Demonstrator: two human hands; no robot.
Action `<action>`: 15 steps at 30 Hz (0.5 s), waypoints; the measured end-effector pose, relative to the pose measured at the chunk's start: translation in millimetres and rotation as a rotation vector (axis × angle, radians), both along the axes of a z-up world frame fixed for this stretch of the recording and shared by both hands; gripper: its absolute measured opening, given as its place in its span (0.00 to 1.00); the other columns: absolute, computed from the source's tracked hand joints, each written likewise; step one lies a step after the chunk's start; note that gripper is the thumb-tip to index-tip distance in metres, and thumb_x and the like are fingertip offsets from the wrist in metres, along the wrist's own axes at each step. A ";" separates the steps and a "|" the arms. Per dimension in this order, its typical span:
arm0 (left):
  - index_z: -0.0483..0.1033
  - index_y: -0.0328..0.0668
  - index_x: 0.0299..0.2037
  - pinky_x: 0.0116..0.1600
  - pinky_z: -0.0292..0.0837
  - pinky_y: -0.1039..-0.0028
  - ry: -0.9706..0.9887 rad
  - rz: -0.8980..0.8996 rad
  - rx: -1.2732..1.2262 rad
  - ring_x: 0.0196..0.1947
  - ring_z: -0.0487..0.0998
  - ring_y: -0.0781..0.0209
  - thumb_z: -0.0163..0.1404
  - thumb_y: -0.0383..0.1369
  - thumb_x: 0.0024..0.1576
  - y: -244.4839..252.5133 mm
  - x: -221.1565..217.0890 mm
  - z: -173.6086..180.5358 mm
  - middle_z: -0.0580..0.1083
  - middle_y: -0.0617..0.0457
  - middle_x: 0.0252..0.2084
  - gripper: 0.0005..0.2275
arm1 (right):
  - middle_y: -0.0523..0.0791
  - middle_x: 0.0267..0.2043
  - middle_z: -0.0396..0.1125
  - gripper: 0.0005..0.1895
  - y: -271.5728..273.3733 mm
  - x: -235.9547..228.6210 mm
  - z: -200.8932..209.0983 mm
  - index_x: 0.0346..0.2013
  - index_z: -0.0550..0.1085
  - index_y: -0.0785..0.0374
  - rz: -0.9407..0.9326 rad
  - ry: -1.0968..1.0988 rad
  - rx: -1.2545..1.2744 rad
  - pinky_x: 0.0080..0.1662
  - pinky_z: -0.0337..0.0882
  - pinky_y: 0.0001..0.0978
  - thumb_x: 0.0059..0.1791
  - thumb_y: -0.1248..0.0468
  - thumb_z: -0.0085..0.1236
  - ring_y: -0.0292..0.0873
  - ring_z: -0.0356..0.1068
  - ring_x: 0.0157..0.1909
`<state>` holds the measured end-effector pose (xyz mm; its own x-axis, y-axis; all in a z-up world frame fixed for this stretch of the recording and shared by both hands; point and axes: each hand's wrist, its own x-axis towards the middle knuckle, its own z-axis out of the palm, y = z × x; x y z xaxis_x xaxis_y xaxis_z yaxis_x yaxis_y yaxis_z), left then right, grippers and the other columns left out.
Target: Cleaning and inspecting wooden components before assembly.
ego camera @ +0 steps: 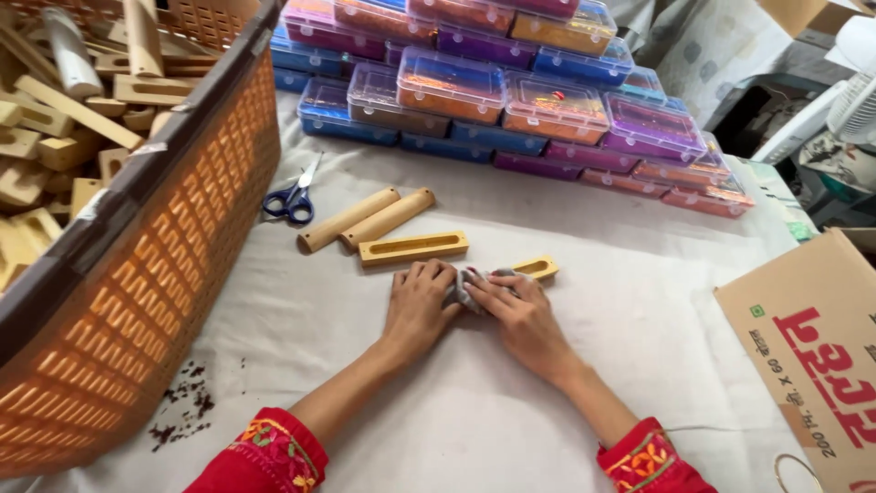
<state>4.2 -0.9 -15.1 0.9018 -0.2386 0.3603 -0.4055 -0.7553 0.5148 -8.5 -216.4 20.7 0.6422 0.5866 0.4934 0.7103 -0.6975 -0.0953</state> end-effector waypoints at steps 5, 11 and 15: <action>0.78 0.46 0.50 0.57 0.60 0.61 -0.015 0.002 0.002 0.56 0.69 0.56 0.60 0.45 0.51 -4.0 1.1 10.2 0.73 0.55 0.51 0.20 | 0.43 0.58 0.72 0.27 -48.8 30.2 -11.5 0.54 0.78 0.60 -0.098 0.011 0.046 0.62 0.67 0.43 0.41 0.79 0.52 0.48 0.69 0.58; 0.79 0.47 0.50 0.57 0.60 0.61 0.046 -0.020 -0.064 0.55 0.70 0.57 0.60 0.47 0.51 -2.6 -3.3 11.5 0.73 0.55 0.50 0.20 | 0.43 0.56 0.74 0.19 -25.2 21.2 -23.1 0.47 0.79 0.60 -0.177 -0.061 0.008 0.59 0.69 0.42 0.43 0.76 0.56 0.48 0.71 0.56; 0.79 0.46 0.50 0.56 0.61 0.62 -0.054 -0.011 -0.015 0.55 0.70 0.57 0.60 0.43 0.52 -1.9 0.3 0.2 0.73 0.56 0.51 0.19 | 0.48 0.52 0.73 0.18 7.1 1.4 6.3 0.46 0.77 0.63 0.022 -0.067 0.022 0.56 0.70 0.42 0.42 0.75 0.55 0.49 0.71 0.54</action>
